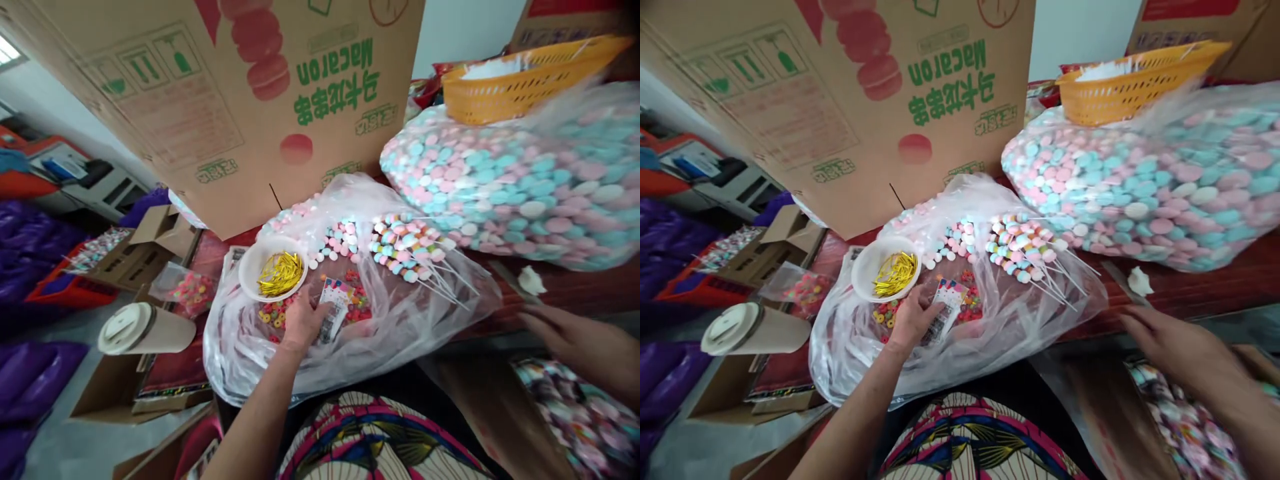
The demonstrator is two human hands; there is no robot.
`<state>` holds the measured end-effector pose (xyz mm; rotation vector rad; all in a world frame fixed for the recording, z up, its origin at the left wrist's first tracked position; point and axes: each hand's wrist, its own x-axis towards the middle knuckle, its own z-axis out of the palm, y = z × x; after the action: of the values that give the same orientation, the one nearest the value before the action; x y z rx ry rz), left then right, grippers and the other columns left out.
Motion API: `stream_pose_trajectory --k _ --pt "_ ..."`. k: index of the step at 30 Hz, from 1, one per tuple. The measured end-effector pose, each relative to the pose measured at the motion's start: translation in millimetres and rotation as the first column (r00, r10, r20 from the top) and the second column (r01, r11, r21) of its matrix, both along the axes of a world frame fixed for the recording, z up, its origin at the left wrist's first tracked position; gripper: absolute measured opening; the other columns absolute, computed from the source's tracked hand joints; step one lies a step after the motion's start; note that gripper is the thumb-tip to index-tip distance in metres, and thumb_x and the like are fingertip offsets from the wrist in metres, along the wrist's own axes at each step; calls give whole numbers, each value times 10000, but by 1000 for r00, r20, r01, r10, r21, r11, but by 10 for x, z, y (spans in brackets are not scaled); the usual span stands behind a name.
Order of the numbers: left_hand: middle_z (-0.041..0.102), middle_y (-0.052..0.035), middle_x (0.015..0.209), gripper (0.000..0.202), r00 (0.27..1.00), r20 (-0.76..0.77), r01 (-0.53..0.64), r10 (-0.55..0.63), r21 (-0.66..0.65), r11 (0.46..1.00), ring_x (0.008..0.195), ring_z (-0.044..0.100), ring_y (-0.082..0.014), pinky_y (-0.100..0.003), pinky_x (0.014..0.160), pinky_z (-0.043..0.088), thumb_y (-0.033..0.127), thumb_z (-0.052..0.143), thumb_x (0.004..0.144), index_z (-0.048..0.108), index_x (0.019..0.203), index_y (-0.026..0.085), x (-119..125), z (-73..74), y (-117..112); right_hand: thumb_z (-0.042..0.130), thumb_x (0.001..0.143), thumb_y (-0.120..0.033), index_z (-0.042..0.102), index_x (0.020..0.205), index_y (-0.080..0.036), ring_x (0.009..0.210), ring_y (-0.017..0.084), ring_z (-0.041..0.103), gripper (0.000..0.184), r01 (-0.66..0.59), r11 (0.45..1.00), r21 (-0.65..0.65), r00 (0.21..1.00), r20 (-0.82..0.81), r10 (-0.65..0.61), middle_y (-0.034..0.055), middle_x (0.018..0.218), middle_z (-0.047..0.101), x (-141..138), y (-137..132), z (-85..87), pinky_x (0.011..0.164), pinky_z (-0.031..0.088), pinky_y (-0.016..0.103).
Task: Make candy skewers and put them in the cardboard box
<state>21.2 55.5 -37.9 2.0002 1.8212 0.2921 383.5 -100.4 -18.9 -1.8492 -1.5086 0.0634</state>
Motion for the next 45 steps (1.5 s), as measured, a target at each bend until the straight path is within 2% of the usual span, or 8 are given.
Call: stream_pose_trajectory --k 4,11,19,25,31,34,40,45 --pt "719 -35 796 158 1000 -2 24 -24 -11 1000 769 665 -189 -278 713 460 241 599 803 683 928 192 -23 11 19 513 863 -338 703 866 -226 746 211 639 221 -360 926 -115 929 45 367 79 811 699 -760 889 -28 674 488 333" --pt "736 -34 881 186 960 32 277 -280 79 958 870 661 -177 -274 827 456 155 524 840 703 865 200 -215 -8 -16 593 752 -145 677 1006 -147 946 227 602 267 -570 762 -308 797 17 603 113 1019 680 -1847 1697 -83 827 459 327" --pt "734 -98 891 255 950 -15 308 -310 172 936 858 673 -247 -384 844 476 224 609 804 658 1042 148 -80 -68 49 461 867 -212 667 748 -181 634 170 570 240 -521 771 -367 825 17 565 34 656 626 -1670 1572 -350 618 438 282" --pt "733 -52 915 174 901 -46 431 -432 217 876 861 664 -188 -289 787 495 192 539 859 707 896 213 -133 63 119 564 817 -315 500 1307 -139 1206 311 422 524 -534 828 -173 823 118 556 174 1346 477 -1565 1468 -146 944 374 441" --pt "707 -74 1049 221 844 -212 528 -493 490 693 904 634 -221 -352 795 478 218 496 898 681 1020 223 -161 389 -72 499 844 -156 644 791 -180 828 199 524 157 -715 695 -79 684 129 718 43 752 624 -1713 1415 -68 804 355 368" --pt "692 -99 1087 256 891 -218 452 -398 513 730 997 606 -268 -439 903 416 231 544 865 650 1097 214 -81 398 -148 531 855 -195 612 739 -179 837 188 535 142 -688 724 -55 723 33 690 41 768 622 -1776 1419 -167 790 370 344" --pt "699 -81 819 197 916 -201 398 -347 350 848 828 626 -238 -383 794 408 216 480 882 649 787 178 67 312 -34 588 855 -319 640 843 -172 1020 250 528 157 -600 794 -94 798 -5 602 113 1037 626 -1675 1442 -147 861 396 394" --pt "680 -61 818 202 827 -86 561 -556 202 803 780 617 -196 -297 697 427 213 441 900 618 807 181 -30 581 92 499 887 -222 598 786 -195 777 155 554 144 -725 686 63 667 -184 722 30 776 624 -1657 1374 126 758 425 294"
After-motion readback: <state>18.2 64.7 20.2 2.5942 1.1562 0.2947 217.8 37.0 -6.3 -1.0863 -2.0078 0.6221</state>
